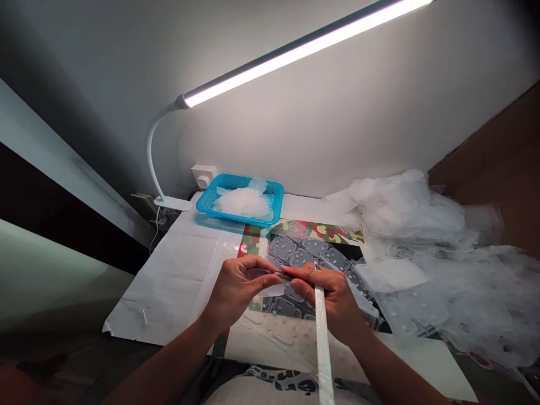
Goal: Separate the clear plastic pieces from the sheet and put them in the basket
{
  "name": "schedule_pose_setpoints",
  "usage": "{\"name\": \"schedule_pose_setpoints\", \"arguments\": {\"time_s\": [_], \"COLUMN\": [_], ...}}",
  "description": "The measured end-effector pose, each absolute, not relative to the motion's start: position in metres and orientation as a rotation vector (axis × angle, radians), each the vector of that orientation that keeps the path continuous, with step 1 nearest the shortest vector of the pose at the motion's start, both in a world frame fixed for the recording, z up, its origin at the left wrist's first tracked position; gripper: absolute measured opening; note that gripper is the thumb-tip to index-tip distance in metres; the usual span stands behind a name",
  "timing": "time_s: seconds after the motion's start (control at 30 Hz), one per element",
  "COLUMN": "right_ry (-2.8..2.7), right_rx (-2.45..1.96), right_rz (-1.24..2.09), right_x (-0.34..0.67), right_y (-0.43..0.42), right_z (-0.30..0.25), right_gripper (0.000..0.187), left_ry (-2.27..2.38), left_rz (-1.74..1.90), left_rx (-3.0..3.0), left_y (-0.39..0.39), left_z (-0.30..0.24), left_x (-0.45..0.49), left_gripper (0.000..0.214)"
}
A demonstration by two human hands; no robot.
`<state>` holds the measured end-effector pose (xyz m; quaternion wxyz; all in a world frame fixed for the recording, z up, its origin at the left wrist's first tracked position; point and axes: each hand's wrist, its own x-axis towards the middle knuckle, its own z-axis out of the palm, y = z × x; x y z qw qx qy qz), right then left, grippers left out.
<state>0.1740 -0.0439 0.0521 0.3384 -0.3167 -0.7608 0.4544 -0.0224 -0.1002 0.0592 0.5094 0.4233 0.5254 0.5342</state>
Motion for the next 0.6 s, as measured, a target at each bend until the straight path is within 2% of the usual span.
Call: {"name": "schedule_pose_setpoints", "arguments": {"time_s": [0.6], "right_ry": [-1.993], "right_rx": [-0.867], "right_rz": [1.154], "right_x": [0.1771], "right_y": [-0.0484], "right_z": [0.0547], "right_gripper": [0.028], "left_ry": [1.299], "left_rz": [1.333], "left_rx": [1.122], "left_y": [-0.1025], "left_z": [0.0599], "left_x": [-0.0179], "left_gripper": [0.018]}}
